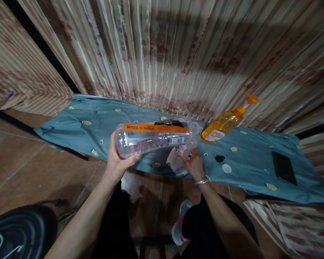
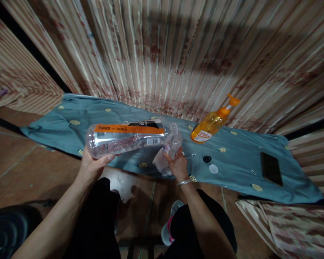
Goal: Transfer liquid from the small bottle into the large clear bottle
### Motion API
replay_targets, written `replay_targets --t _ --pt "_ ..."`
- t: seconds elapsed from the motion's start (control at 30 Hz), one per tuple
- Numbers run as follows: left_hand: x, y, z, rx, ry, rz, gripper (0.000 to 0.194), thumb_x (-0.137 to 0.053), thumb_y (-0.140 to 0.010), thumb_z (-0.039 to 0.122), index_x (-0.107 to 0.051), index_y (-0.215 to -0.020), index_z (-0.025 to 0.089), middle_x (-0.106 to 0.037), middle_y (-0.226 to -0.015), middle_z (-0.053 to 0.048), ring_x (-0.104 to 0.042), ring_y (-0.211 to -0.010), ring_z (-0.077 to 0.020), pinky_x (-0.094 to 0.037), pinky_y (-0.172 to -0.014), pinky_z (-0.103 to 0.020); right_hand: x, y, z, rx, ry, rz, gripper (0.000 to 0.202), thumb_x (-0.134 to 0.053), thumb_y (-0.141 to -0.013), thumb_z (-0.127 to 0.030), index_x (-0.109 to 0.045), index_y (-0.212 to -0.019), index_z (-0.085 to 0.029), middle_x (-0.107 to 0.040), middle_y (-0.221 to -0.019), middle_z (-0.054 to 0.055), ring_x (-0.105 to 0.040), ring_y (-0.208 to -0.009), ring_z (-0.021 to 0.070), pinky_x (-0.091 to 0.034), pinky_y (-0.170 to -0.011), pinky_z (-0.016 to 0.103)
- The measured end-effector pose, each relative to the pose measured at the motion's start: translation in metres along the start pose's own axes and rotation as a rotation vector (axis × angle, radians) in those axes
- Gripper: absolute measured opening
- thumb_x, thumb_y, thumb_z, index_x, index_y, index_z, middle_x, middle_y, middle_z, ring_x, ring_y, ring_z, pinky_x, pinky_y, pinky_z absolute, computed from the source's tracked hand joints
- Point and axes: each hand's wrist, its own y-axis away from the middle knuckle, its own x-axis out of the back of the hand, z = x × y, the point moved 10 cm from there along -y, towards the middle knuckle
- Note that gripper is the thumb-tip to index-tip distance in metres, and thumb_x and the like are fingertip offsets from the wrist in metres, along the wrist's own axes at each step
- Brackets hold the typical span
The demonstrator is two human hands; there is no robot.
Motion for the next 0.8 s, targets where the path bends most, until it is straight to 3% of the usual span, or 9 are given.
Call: replay_targets --t 0.67,0.8 --pt "0.0047 0.0019 -0.0015 0.016 -0.048 -0.030 0.094 -0.096 -0.059 0.051 -0.053 -0.135 0.020 -0.067 -0.129 -0.017 -0.069 -0.122 -0.0381 -0.063 -0.098 -0.049 -0.0015 0.0029 -0.0013 -0.009 -0.044 0.027 0.089 -0.053 -0.086 -0.084 -0.057 -0.129 -0.006 -0.078 -0.096 0.022 -0.078 -0.087 0.0350 -0.059 -0.073 0.041" --pt "0.0054 0.0028 -0.0028 0.025 -0.050 -0.044 0.096 -0.096 -0.060 0.051 -0.051 -0.138 0.020 -0.067 -0.129 -0.017 -0.069 -0.122 -0.0392 -0.063 -0.098 -0.051 -0.0015 0.0032 -0.0019 -0.007 -0.039 0.023 0.084 -0.057 -0.087 -0.081 -0.058 -0.129 -0.008 -0.079 -0.095 0.021 -0.078 -0.087 0.0345 -0.059 -0.072 0.040"
